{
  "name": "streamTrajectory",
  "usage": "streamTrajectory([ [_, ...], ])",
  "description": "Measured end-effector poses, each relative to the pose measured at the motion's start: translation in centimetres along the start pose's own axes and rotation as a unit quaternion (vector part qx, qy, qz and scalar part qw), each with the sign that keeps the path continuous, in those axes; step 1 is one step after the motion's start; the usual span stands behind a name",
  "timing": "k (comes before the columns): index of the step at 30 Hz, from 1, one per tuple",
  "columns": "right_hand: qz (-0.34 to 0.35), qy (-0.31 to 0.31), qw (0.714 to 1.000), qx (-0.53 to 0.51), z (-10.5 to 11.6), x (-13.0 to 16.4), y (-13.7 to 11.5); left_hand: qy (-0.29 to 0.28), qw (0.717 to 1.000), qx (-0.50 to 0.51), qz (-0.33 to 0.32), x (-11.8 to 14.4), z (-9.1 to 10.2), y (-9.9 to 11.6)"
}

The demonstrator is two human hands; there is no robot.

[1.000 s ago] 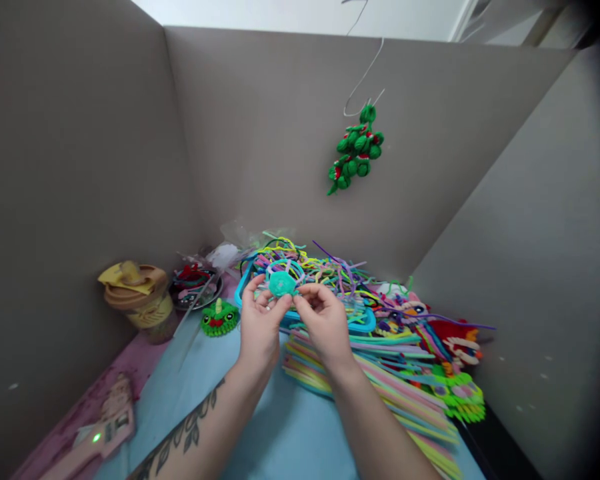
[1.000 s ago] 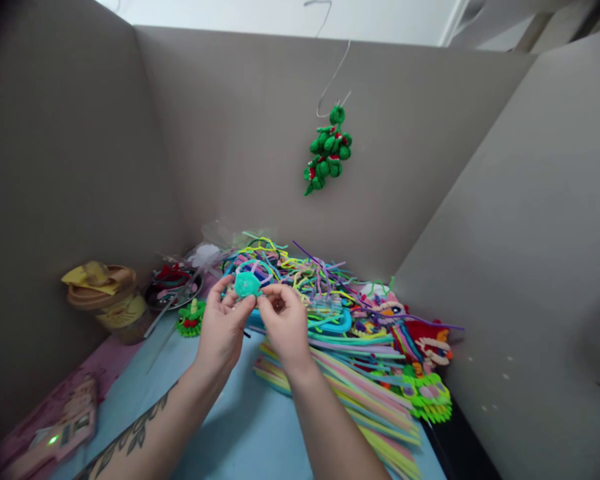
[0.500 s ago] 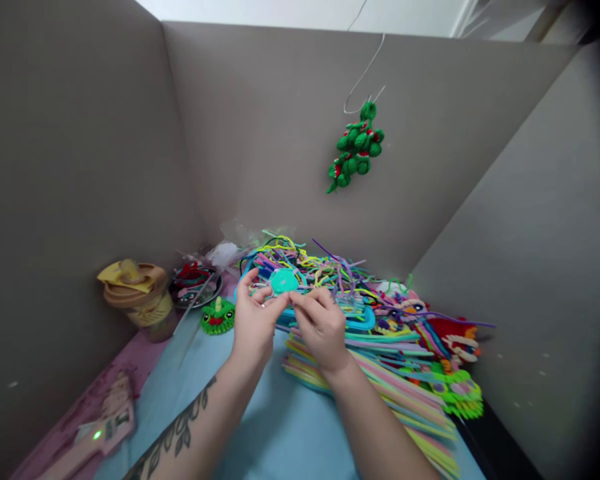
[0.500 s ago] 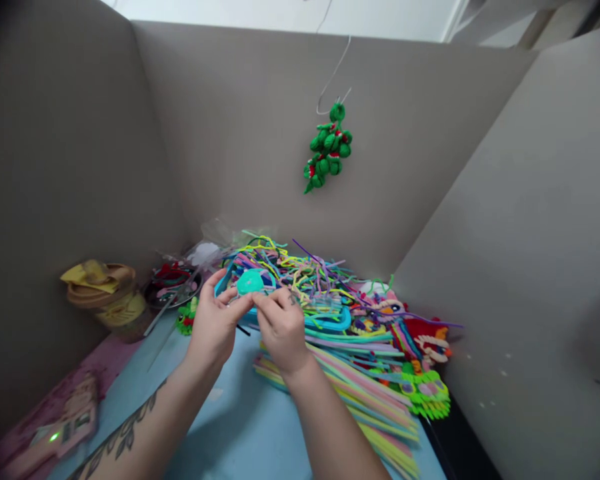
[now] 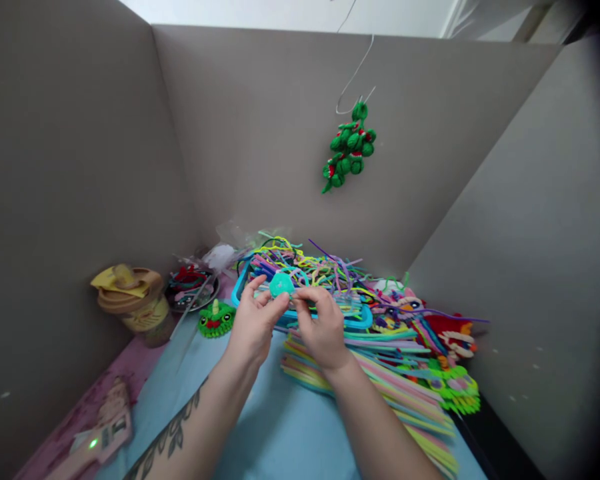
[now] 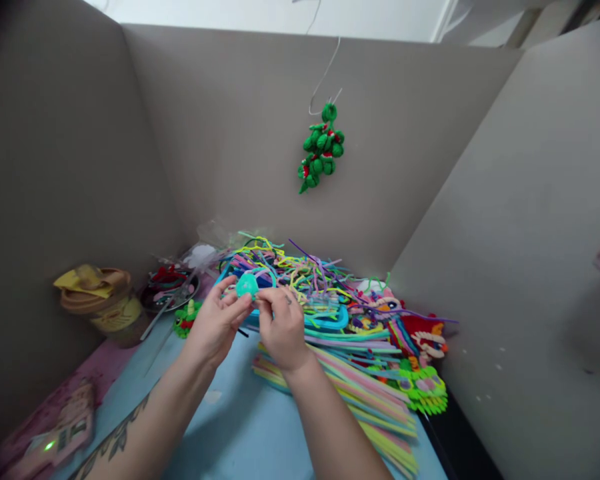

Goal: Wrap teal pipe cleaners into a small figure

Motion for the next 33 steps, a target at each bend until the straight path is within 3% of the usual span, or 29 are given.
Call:
streamTrajectory([
  [6, 0.036, -0.009, 0.999, 0.006, 0.5, -0.4, -0.1, -0.043, 0.999, -0.028, -0.014, -0.1, -0.1, -0.1],
  [11, 0.106, -0.053, 0.992, 0.041, 0.6, -0.8, -0.8, -0.054, 0.993, -0.086, -0.061, -0.2, -0.1, 0.5],
  [14, 0.134, -0.077, 0.985, 0.073, 0.4, -0.8, -1.1, -0.068, 0.992, -0.093, -0.049, -0.5, 0.0, 0.8],
  [19, 0.109, -0.104, 0.986, 0.072, 0.3, -1.2, -0.9, -0.1, 0.991, -0.084, -0.022, -0.9, 0.1, 1.2],
  [33, 0.124, -0.126, 0.981, 0.083, 0.2, -1.0, -1.3, -0.092, 0.984, -0.129, -0.083, -0.4, -0.1, 2.2],
])
Point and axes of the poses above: each hand's wrist, its own x-axis away from the middle knuckle, its own z-axis out of the back of the hand, y = z × x, the point moved 7 cm from there along -x, towards the middle knuckle, and after that the axes turned 15 degrees about x, right-handed, at the moved point
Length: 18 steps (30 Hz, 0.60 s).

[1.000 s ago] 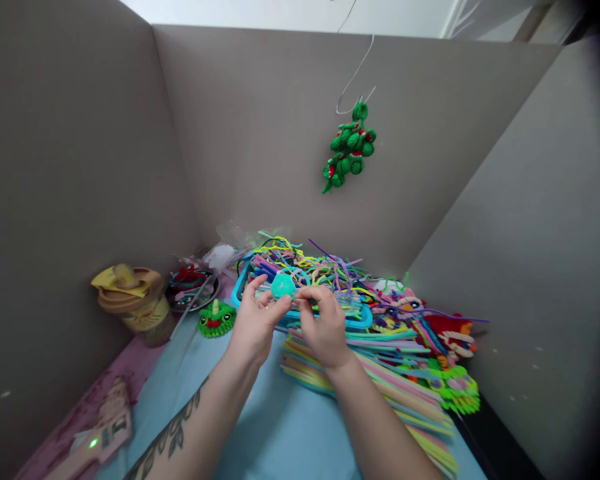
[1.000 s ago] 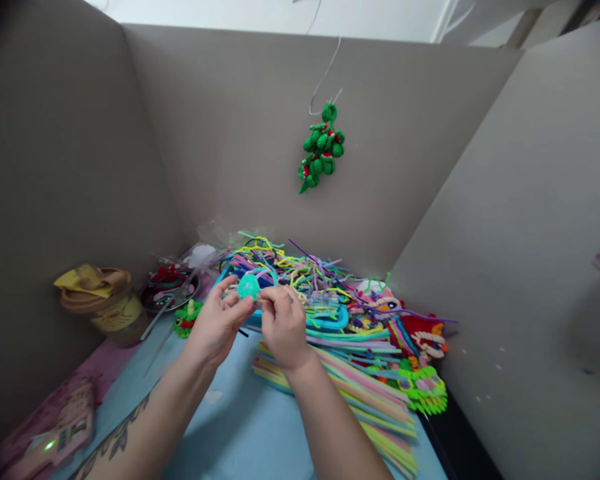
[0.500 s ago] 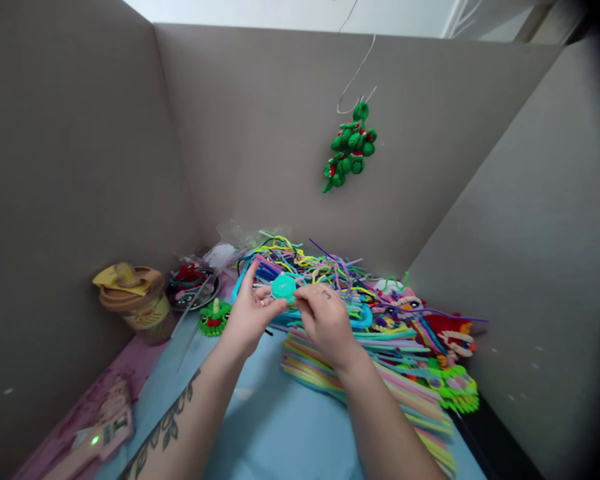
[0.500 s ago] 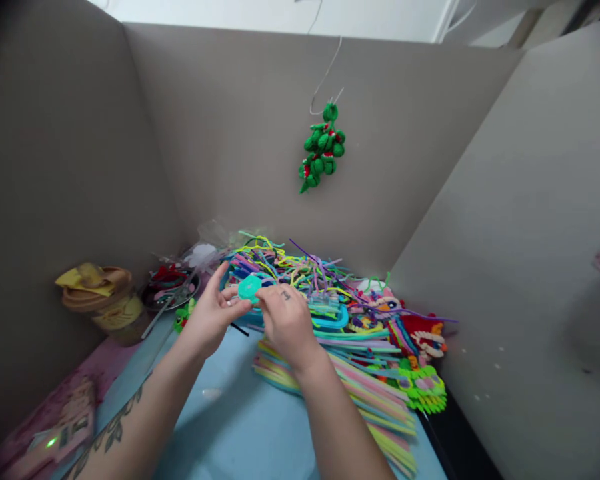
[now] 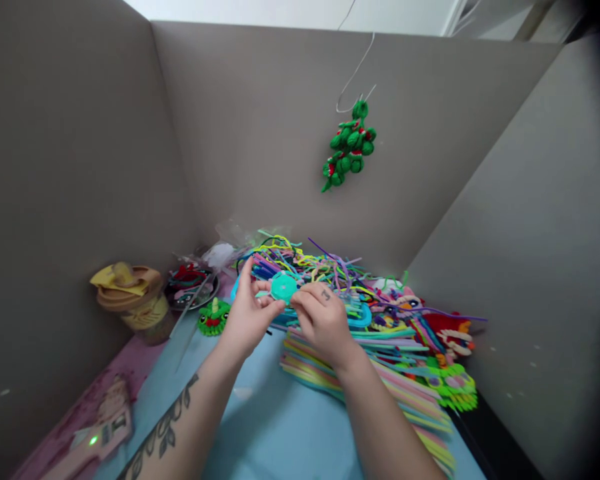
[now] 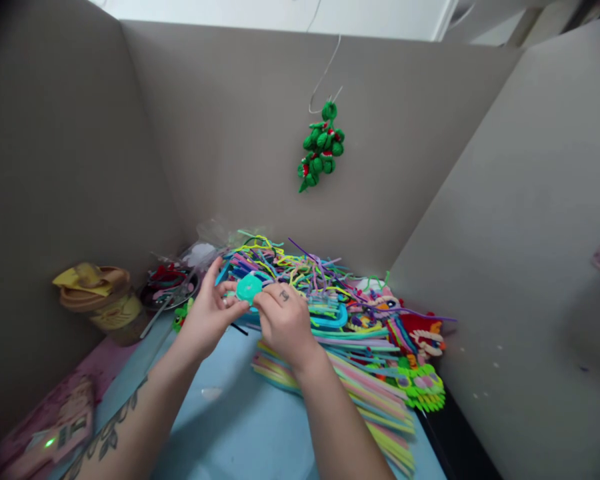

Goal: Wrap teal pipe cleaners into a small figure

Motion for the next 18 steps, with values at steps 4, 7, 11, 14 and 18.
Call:
streamTrajectory([
  [4, -0.001, -0.02, 1.0, 0.008, -0.2, 0.0, -0.2, 0.013, 0.998, -0.024, -0.062, 0.5, -0.2, 0.7],
  [7, -0.008, -0.033, 0.999, 0.004, -0.3, -0.1, -0.2, -0.007, 0.995, -0.062, -0.083, 0.6, -0.8, 1.0],
  [11, -0.039, -0.017, 0.999, -0.032, 0.0, -0.1, 0.3, -0.033, 0.99, -0.103, -0.093, 0.5, -1.1, 1.4],
  [14, -0.08, 0.01, 0.994, -0.075, 0.4, -0.2, 0.9, -0.04, 0.99, -0.105, -0.089, 0.3, -1.0, 1.8],
  [18, -0.154, 0.029, 0.98, -0.125, 0.8, -0.2, 1.8, -0.048, 0.99, -0.101, -0.089, 0.3, -1.0, 2.1],
])
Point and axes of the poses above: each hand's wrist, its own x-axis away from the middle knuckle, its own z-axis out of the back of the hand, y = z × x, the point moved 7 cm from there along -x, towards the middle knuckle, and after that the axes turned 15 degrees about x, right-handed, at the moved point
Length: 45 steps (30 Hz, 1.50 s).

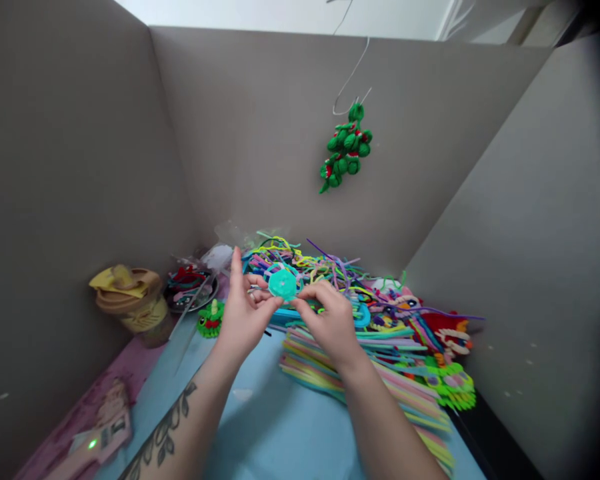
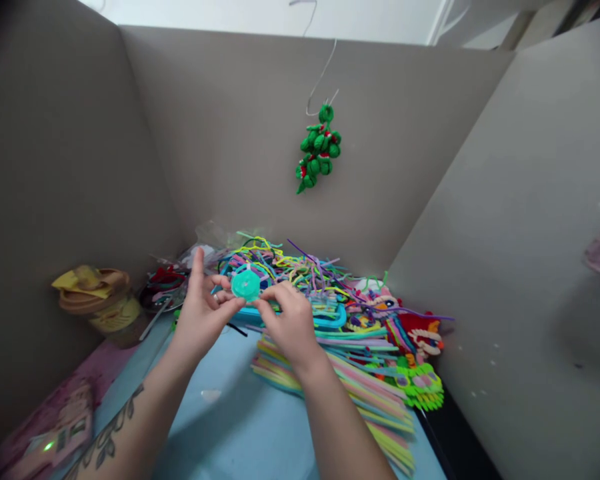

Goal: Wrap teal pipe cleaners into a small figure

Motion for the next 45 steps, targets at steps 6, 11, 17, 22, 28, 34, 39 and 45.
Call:
streamTrajectory([
  [6, -0.053, -0.032, 0.997, -0.037, -0.1, -0.2, 0.7, -0.027, 1.0, -0.012, -0.001, 0.0, -0.2, 0.1],
  [11, -0.085, -0.035, 0.993, -0.069, -0.5, -0.3, 1.3, 0.01, 0.999, -0.042, -0.013, -0.1, 0.5, 0.2],
  [17, -0.12, -0.007, 0.989, -0.081, -0.6, -0.2, 2.1, 0.032, 0.994, -0.107, 0.006, 0.1, 0.7, -0.2],
  [22, -0.11, -0.037, 0.988, -0.103, -1.0, -0.2, 1.7, 0.002, 0.998, -0.034, 0.056, 0.4, -0.4, -1.3],
  [28, -0.095, -0.07, 0.986, -0.115, -1.0, -0.5, 1.7, -0.012, 0.997, -0.055, 0.048, 0.1, -0.3, -1.1],
  [34, -0.092, -0.063, 0.988, -0.111, -1.0, -0.5, 1.8, -0.018, 0.99, -0.14, 0.016, 0.0, 0.1, -0.6],
  [39, -0.085, -0.075, 0.988, -0.101, -1.3, -0.4, 1.8, 0.002, 0.986, -0.165, 0.003, -0.1, 0.5, -0.1],
  [45, -0.064, -0.103, 0.992, -0.038, -0.9, -0.4, 3.5, 0.093, 0.987, -0.134, -0.008, -0.9, 3.2, 0.6],
])
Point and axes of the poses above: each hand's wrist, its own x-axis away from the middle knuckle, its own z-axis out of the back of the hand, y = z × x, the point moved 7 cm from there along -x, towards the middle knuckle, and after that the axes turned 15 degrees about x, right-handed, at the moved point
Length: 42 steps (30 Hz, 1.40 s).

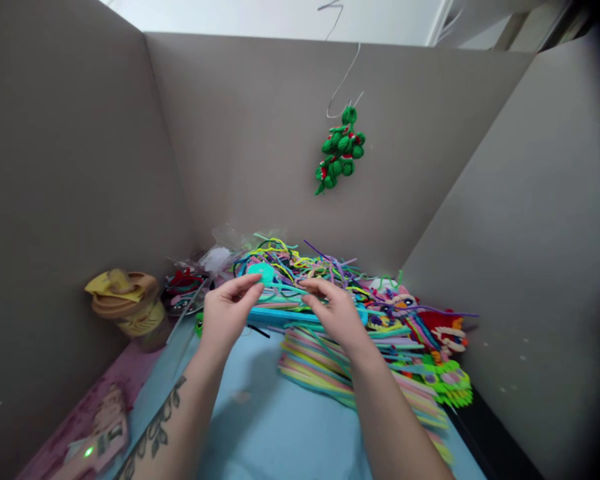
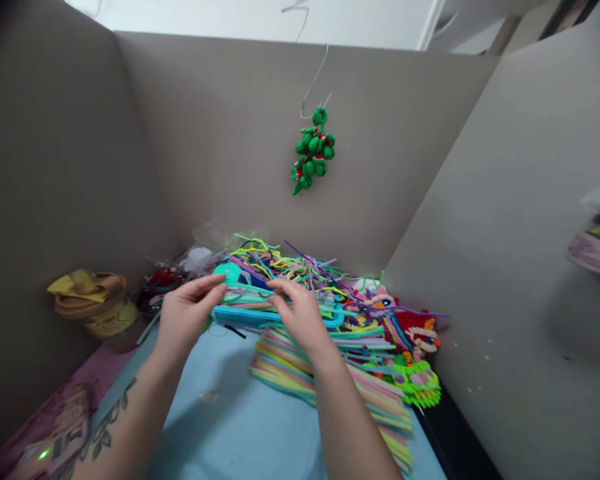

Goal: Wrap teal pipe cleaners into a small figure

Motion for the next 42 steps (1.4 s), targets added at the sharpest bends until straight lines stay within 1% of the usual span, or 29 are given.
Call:
streamTrajectory([
  [4, 0.013, 0.001, 0.997, 0.074, 1.1, -0.3, 2.0, 0.07, 0.997, 0.044, -0.003, -1.1, 2.4, 0.0],
  [8, 0.031, 0.032, 0.988, 0.148, 2.3, -0.5, 3.4, 0.122, 0.988, 0.09, -0.011, -1.9, 4.2, 0.0],
  [10, 0.036, 0.059, 0.981, 0.179, 2.8, -0.5, 3.4, 0.13, 0.986, 0.101, -0.01, -2.0, 4.5, -0.1],
  [13, 0.015, 0.085, 0.981, 0.176, 3.0, -0.4, 3.1, 0.11, 0.988, 0.108, 0.009, -1.9, 3.8, -0.5],
  [15, -0.033, 0.087, 0.989, 0.113, 2.8, -0.3, 3.2, 0.092, 0.989, 0.117, 0.025, -1.7, 3.1, -1.0],
  [17, -0.099, 0.083, 0.992, -0.003, 2.3, -0.1, 3.5, 0.074, 0.988, 0.13, 0.039, -1.4, 2.2, -1.5],
  [19, -0.156, 0.088, 0.973, -0.142, 1.8, 0.1, 3.8, 0.053, 0.987, 0.139, 0.053, -1.1, 1.4, -2.0],
  [21, -0.189, 0.099, 0.941, -0.261, 1.4, 0.3, 3.7, 0.035, 0.987, 0.144, 0.067, -0.8, 0.7, -2.4],
  [22, -0.199, 0.104, 0.926, -0.305, 1.3, 0.4, 3.5, 0.027, 0.986, 0.146, 0.074, -0.7, 0.3, -2.5],
  [23, -0.206, 0.107, 0.912, -0.337, 1.2, 0.4, 3.4, 0.019, 0.986, 0.148, 0.078, -0.5, 0.1, -2.6],
  [25, -0.208, 0.109, 0.894, -0.381, 1.2, 0.4, 3.0, 0.007, 0.985, 0.15, 0.08, -0.3, -0.4, -2.6],
  [29, -0.194, 0.153, 0.873, -0.421, 2.0, 0.5, 2.8, -0.002, 0.988, 0.138, 0.073, -0.1, -0.7, -2.3],
  [31, -0.202, 0.17, 0.861, -0.435, 2.1, 0.6, 3.0, -0.013, 0.989, 0.128, 0.072, 0.0, -0.9, -2.3],
  [33, -0.223, 0.151, 0.851, -0.451, 1.5, 0.6, 3.1, -0.032, 0.99, 0.12, 0.073, 0.1, -1.2, -2.2],
  [34, -0.236, 0.126, 0.848, -0.457, 0.9, 0.5, 3.1, -0.042, 0.99, 0.118, 0.072, 0.2, -1.3, -2.2],
  [37, -0.274, 0.024, 0.841, -0.466, -1.3, 0.7, 2.6, -0.071, 0.989, 0.111, 0.069, 0.5, -1.9, -2.1],
  [39, -0.288, -0.026, 0.837, -0.465, -2.5, 0.9, 2.1, -0.085, 0.988, 0.108, 0.065, 0.8, -2.1, -2.0],
  [42, -0.275, -0.097, 0.849, -0.44, -3.6, 1.4, 1.0, -0.093, 0.989, 0.101, 0.053, 1.0, -2.3, -1.7],
])
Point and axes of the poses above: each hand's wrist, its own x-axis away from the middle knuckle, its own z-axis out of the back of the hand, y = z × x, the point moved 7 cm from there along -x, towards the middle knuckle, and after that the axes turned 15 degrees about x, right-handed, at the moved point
